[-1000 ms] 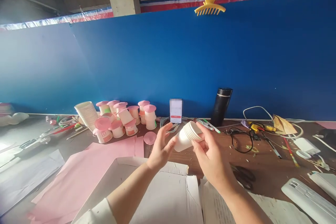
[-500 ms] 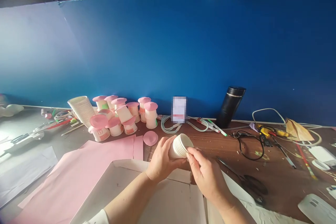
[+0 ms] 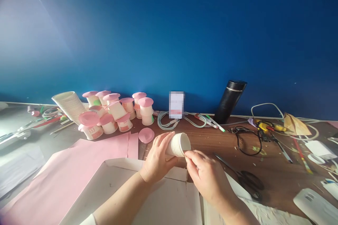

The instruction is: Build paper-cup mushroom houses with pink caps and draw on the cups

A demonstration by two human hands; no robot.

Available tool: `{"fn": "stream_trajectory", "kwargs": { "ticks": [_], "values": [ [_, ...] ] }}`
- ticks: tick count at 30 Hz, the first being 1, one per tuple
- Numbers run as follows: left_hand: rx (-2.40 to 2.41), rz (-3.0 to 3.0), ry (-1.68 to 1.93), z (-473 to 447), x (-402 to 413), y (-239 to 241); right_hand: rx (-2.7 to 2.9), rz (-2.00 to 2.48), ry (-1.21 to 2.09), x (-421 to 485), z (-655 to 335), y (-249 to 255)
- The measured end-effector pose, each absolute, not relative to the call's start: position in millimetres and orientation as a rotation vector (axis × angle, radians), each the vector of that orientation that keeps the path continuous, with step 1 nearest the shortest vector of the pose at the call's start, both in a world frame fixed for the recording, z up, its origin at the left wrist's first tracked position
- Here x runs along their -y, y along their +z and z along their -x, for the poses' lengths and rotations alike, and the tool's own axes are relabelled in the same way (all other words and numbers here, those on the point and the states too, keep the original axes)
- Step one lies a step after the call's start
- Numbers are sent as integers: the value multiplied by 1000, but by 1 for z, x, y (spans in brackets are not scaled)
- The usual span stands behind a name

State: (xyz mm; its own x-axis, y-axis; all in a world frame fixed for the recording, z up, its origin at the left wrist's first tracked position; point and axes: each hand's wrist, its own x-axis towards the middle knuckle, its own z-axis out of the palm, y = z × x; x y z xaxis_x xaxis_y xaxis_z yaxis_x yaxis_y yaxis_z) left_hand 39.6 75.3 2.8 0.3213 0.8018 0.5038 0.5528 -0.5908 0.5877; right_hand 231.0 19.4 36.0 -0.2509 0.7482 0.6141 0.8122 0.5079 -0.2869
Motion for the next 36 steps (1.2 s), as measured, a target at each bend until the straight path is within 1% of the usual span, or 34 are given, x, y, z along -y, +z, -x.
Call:
{"fn": "stream_trajectory", "kwargs": {
  "ticks": [9,16,20,25,28,32,36],
  "values": [
    [-1046,-2263,1075,-37,-74,9,1946,1270,-79,-23,-227,26],
    [-1154,-2172,1107,-39,-71,11,1950,1241,-89,-25,-228,8],
    [-1236,-2157,1127,-44,-70,10,1916,1254,-106,-26,-226,7],
    [-1330,-2138,1174,-41,-74,11,1775,1357,-6,-20,-228,11],
    [-1407,-2077,1206,-37,-78,11,1544,1439,167,-17,-235,15],
    [-1432,-2075,1271,-34,-80,10,1067,1454,604,-21,-240,25],
    [-1419,-2110,1324,-34,-79,11,466,1098,1156,-31,-241,33]
  ]
}}
